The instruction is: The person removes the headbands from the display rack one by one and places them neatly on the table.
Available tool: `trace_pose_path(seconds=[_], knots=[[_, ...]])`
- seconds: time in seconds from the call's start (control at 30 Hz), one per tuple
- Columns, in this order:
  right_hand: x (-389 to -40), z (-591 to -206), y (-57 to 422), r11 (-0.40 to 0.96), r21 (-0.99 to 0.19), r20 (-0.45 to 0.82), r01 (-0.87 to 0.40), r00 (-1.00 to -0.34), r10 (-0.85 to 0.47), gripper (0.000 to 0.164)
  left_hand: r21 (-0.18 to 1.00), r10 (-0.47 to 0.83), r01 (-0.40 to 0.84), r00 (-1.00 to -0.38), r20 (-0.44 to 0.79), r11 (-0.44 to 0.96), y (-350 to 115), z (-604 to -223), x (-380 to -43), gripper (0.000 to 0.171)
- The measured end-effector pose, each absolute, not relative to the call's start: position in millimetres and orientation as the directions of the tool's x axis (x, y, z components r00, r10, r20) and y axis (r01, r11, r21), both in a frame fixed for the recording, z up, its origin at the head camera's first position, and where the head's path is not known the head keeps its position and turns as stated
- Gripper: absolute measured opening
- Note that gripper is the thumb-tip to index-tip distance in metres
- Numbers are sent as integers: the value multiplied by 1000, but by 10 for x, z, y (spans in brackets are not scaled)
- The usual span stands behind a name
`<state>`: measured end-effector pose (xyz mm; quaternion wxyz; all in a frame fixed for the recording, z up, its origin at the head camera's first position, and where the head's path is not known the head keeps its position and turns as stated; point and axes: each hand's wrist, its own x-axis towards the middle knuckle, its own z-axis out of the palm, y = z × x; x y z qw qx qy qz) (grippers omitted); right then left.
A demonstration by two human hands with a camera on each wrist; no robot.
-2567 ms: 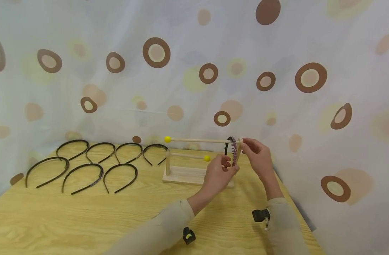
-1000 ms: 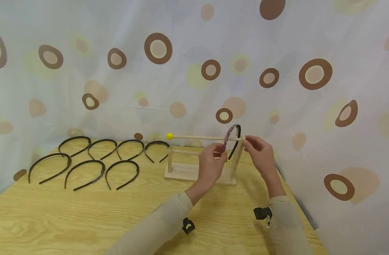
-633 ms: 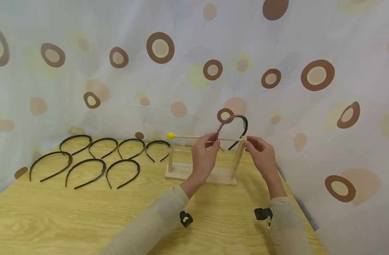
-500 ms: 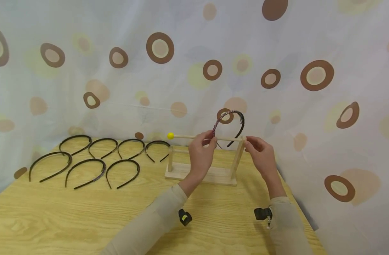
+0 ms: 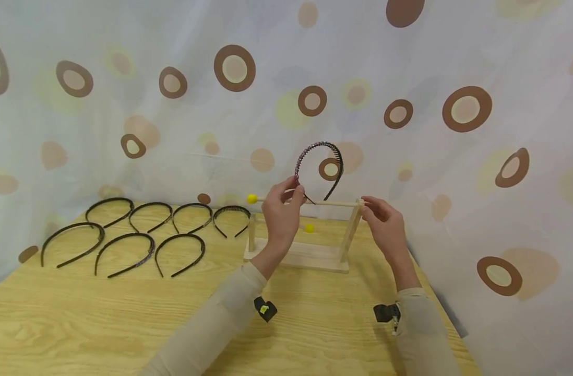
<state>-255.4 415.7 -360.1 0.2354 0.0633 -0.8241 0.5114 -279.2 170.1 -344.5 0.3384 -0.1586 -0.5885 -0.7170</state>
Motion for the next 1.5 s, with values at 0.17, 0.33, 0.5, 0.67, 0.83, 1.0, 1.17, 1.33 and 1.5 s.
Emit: trace_pose_path(seconds=[0.17, 0.33, 0.5, 0.67, 0.83, 1.0, 1.17, 1.33, 1.5], knots=[[-2546, -3586, 4146, 454, -826, 449, -334, -877, 170, 41, 729, -328, 670, -726, 605, -139, 1538, -3373, -2839, 22], [-2562, -3607, 4175, 426, -849, 443, -313, -861, 250, 37, 721, -316, 650, -755, 575, -241, 1344, -3312, -2868, 22], [-2566, -3603, 4228, 420, -871, 404, -256, -859, 315, 39, 729, -273, 583, -812, 515, -358, 1104, -3224, -2851, 25], [-2571, -3545, 4274, 388, -899, 360, -202, -845, 395, 40, 739, -200, 509, -859, 472, -442, 785, -3166, -2825, 29], [-2555, -3485, 4362, 376, -919, 300, -117, -827, 475, 43, 820, -97, 437, -896, 434, -370, 433, -3275, -2775, 31], [-2524, -3455, 4418, 372, -928, 251, -32, -789, 560, 45, 914, 3, 325, -942, 336, -243, 64, -3530, -2715, 34], [-2504, -3455, 4430, 291, -957, 188, 4, -754, 629, 44, 974, 74, 212, -973, 218, -81, -262, -3838, -2721, 35], [-2498, -3458, 4451, 272, -962, 172, 20, -729, 662, 43, 993, 142, 118, -983, 112, 32, -466, -4017, -2770, 36], [-2493, -3458, 4461, 292, -955, 166, 47, -731, 662, 42, 994, 174, 40, -984, 21, 106, -563, -4112, -2817, 35]])
